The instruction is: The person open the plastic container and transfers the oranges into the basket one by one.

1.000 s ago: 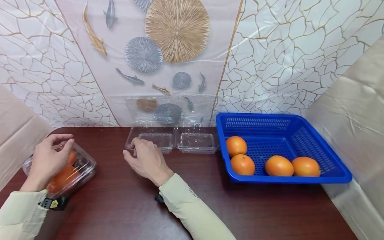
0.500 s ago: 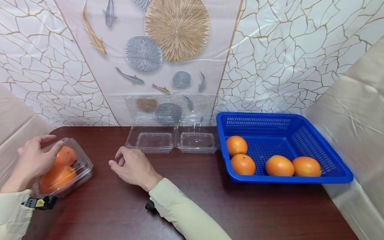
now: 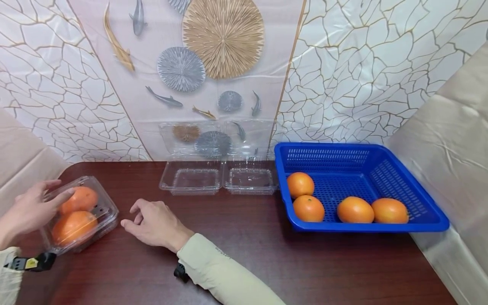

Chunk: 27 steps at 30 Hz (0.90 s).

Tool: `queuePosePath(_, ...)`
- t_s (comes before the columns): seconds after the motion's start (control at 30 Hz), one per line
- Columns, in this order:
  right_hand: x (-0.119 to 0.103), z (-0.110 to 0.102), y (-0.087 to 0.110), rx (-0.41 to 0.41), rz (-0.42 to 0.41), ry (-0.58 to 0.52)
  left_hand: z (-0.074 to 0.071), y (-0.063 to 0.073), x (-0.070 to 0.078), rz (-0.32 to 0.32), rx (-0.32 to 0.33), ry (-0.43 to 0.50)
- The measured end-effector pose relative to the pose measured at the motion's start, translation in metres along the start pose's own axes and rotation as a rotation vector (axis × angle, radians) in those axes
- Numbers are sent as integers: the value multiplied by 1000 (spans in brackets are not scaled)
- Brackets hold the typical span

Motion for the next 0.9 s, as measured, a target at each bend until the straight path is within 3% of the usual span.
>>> queuePosePath(0.2,-3,11,-3,-37,27,-77,-2,2,-17,-63,-26,10)
queuePosePath(0.43,-9,17,-5,-27,3,-60,5,3,-24,-103,-95,18)
queuePosePath(0.73,-10,23,-7,-50,24,-43,6,4,-23,-89,-43,26)
queuePosePath(0.9,-7,23,-6,-55,46,-54,8,4,-19,-74,-49,3)
Point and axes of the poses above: each hand's wrist, its own y-axis away from the middle knuckle, its own z-axis out of the palm, x = y × z, the point moved 9 cm from there along -y, towards the middle knuckle, and after that the axes turned 8 degrees about -x, right-handed, at the moved point
